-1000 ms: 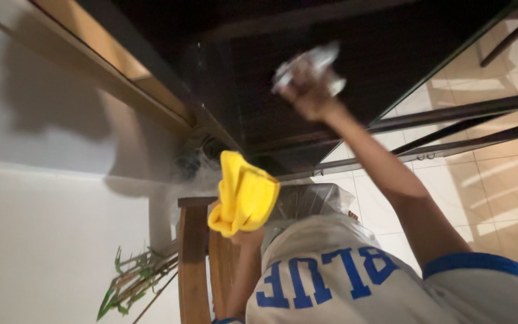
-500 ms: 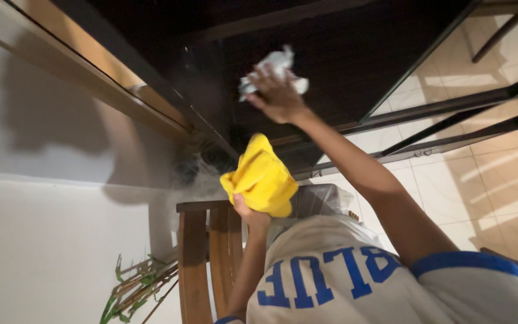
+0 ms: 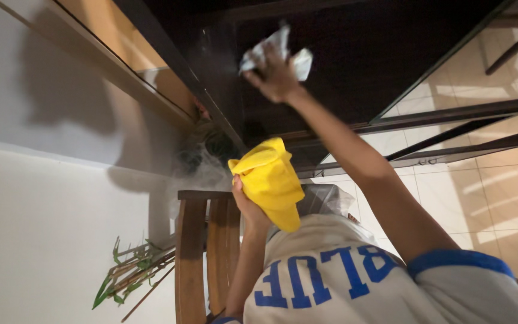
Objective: The person wipes the inside shelves and the exterior glass doors of a dark cabinet using a cloth and a spray bottle.
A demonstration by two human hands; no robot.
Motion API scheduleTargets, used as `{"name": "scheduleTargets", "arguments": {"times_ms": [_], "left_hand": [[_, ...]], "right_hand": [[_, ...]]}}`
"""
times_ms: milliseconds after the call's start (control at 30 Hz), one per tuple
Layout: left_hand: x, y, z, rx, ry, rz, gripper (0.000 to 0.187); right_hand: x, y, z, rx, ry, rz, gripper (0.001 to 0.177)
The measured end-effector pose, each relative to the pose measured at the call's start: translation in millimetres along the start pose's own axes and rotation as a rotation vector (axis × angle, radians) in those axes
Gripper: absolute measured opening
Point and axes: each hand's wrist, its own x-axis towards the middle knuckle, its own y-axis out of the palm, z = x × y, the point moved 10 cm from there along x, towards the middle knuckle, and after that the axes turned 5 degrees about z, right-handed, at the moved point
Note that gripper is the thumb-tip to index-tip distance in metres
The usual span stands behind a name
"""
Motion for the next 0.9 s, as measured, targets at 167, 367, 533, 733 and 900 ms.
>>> {"name": "scheduleTargets", "arguments": {"times_ms": [167,367,533,733,900], "left_hand": [[3,4,-8,-0.009,0.039,-0.003,0.060],[-4,9,-9,-0.063,0.007,0.032,0.062],[-6,9,-6,-0.079,0.033,0.055,0.061],[1,13,-5,-0.079,0.134,0.099,0.059],[8,7,-7,0.081,0.238,0.087,0.059]], "right_hand": [[3,-2,-19,-0.067,-0.055,0.011,0.079],[26,-44,-99,-0.126,0.181,-0.156,0.089],[33,-33,-110,-0.150,0.216,-0.175,0.095],[22,-41,-106,-0.119,0.177,-0.098,0.085],[25,-40,-109,-0.059,0.178,-0.090,0.088]]}}
